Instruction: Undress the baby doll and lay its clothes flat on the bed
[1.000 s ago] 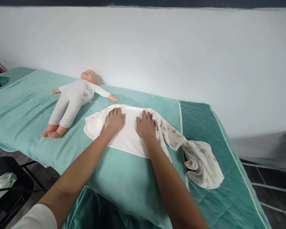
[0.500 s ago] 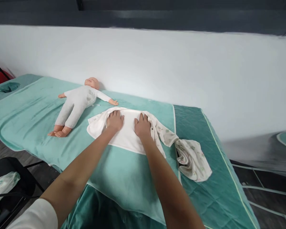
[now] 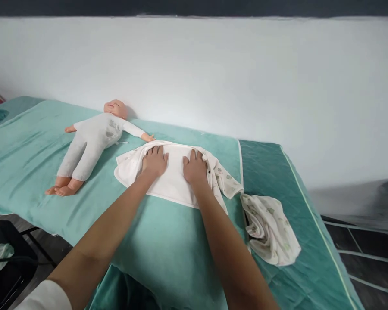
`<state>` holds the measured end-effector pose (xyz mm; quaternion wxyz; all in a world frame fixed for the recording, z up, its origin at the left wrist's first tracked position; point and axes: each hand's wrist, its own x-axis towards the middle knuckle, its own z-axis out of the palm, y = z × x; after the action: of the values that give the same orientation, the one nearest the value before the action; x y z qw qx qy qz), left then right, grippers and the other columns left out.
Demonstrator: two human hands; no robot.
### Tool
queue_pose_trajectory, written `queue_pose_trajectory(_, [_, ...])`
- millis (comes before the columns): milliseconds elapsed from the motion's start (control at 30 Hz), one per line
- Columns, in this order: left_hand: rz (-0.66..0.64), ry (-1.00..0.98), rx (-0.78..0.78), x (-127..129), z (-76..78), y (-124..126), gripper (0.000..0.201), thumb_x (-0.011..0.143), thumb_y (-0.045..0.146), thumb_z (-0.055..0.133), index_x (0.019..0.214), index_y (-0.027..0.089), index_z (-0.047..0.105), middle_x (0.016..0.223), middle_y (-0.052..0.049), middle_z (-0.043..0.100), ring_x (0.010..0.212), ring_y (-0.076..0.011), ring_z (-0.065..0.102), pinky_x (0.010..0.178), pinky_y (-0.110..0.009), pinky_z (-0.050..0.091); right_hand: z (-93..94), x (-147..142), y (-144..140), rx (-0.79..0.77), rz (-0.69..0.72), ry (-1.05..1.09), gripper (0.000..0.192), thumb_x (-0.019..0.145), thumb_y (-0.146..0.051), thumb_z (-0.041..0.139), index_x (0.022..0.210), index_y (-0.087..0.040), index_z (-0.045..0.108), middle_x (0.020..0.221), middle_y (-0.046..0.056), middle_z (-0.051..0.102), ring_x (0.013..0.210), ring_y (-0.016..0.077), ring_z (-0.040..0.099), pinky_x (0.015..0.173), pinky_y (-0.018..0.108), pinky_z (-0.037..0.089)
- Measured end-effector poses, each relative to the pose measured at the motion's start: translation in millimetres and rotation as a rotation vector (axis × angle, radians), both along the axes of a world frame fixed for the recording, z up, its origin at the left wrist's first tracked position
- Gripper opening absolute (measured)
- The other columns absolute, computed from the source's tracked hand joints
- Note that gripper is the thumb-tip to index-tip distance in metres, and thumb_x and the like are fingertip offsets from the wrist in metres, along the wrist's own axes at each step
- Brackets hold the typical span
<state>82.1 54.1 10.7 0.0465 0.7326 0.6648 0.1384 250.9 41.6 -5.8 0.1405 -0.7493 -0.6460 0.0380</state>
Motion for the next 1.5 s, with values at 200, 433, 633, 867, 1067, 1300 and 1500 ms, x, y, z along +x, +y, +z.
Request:
queue_pose_trajectory(200, [0.023,0.039,-0.014,3,-4.7,-3,0.064,0.102,0.042,0.025,0.154,0.005,0.036,0.159,-0.017,0.041,0.145,-0.0329,0.037,0.12,-0.047,0.033,-0.9,-8,-7,-0.018,0.004,-0.002,0.063,0.103,-0.037,0.025,0.155,-0.001,0.032,0.159,0.026,0.035,0.145,0.0376,0.036,0.115,0.049,0.033])
queue_pose_trajectory(433, [-0.021,0.077,-0.019,0,-15.3,-31,0.07,0.102,0.044,0.023,0.157,0.002,0.029,0.167,-0.016,0.021,0.158,-0.0284,0.014,0.13,-0.044,0.008,-3.1,-12,-39,-0.02,0.083,-0.018,0.069,0.103,-0.042,0.023,0.157,0.0,0.027,0.167,0.021,0.02,0.151,0.0332,0.028,0.119,0.047,0.029])
queue_pose_trajectory(633, [-0.075,0.055,-0.02,-11,-15.7,-68,0.068,0.102,0.043,0.023,0.157,0.004,0.032,0.167,-0.015,0.022,0.157,-0.0276,0.017,0.129,-0.044,0.013,-6.1,-10,-64,0.0,0.059,-0.074,0.07,0.103,-0.045,0.025,0.156,0.0,0.031,0.162,0.023,0.031,0.149,0.036,0.031,0.121,0.052,0.021])
queue_pose_trajectory(867, [-0.179,0.013,0.128,-35,-12.8,-124,0.046,0.102,0.033,0.033,0.138,0.014,0.054,0.16,-0.014,0.041,0.152,-0.0271,0.033,0.126,-0.049,0.026,-11.0,-2,-107,0.055,0.148,-0.149,0.067,0.103,-0.043,0.026,0.152,0.001,0.037,0.157,0.024,0.041,0.148,0.0331,0.034,0.121,0.048,0.024])
queue_pose_trajectory(1067, [-0.258,-0.094,0.27,-65,-13.0,-166,0.027,0.102,0.031,0.039,0.105,0.017,0.062,0.147,-0.014,0.055,0.147,-0.0261,0.041,0.123,-0.049,0.033,-16.0,0,-168,0.146,0.21,-0.202,0.065,0.105,-0.042,0.024,0.151,0.0,0.041,0.161,0.022,0.035,0.151,0.0328,0.03,0.122,0.052,0.023])
queue_pose_trajectory(1300, [-0.005,-0.266,0.381,-114,-16.7,-141,0.03,0.099,0.032,0.045,0.12,0.016,0.059,0.143,-0.018,0.055,0.141,-0.0299,0.044,0.118,-0.05,0.038,-19.5,-5,-229,0.208,0.255,-0.159,0.062,0.106,-0.044,0.029,0.152,-0.004,0.039,0.161,0.02,0.035,0.151,0.0312,0.031,0.122,0.051,0.027])
queue_pose_trajectory(1500, [0.236,-0.19,0.229,-140,-13.8,-89,0.043,0.098,0.038,0.045,0.137,0.023,0.056,0.141,-0.013,0.06,0.135,-0.0312,0.05,0.114,-0.051,0.037,-15.3,-9,-244,0.219,0.302,0.035,0.056,0.104,-0.042,0.037,0.149,-0.01,0.043,0.161,0.02,0.037,0.151,0.0304,0.032,0.119,0.053,0.034])
